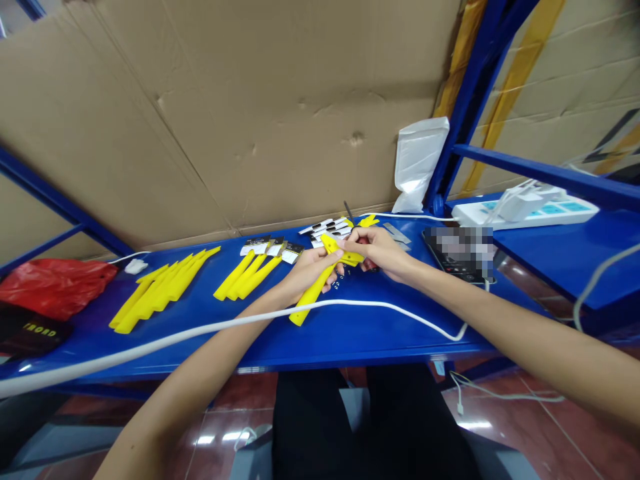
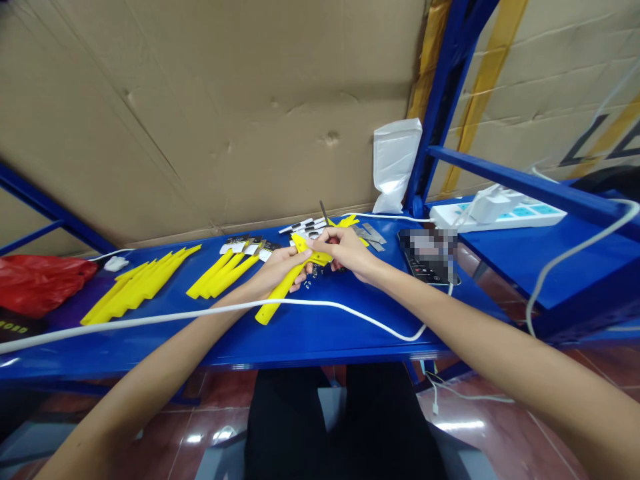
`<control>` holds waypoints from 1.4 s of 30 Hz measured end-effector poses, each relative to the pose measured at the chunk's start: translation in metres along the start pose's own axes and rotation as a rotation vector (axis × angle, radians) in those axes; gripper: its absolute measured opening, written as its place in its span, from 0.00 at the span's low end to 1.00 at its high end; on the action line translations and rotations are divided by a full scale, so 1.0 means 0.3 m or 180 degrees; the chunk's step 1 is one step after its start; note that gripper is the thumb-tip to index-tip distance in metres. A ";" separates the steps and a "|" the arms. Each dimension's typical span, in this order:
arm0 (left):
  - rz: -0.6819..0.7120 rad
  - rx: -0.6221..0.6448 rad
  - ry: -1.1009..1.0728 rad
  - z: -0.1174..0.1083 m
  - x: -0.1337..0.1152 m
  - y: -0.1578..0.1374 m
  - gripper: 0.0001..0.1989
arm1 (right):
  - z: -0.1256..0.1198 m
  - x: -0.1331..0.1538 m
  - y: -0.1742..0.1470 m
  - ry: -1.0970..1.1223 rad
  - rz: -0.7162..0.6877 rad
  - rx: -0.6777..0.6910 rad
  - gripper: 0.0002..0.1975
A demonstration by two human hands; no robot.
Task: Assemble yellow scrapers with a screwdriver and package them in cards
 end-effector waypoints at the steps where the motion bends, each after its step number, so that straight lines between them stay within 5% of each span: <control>1: 0.0002 -0.0002 -0.0005 0.000 0.000 0.000 0.20 | 0.001 0.001 -0.001 -0.0010 0.0001 -0.0003 0.27; 42: -0.0010 -0.0082 0.0029 0.007 -0.020 -0.006 0.15 | -0.003 0.005 -0.002 -0.0218 -0.0147 -0.0037 0.25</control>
Point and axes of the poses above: each hand's wrist, its own y-axis towards the middle knuckle, its own z-axis out of the palm, x = y × z, the point moved 1 cm from there along y, towards the middle knuckle, and after that the axes turned 12 degrees about y, right-handed, at the moved point
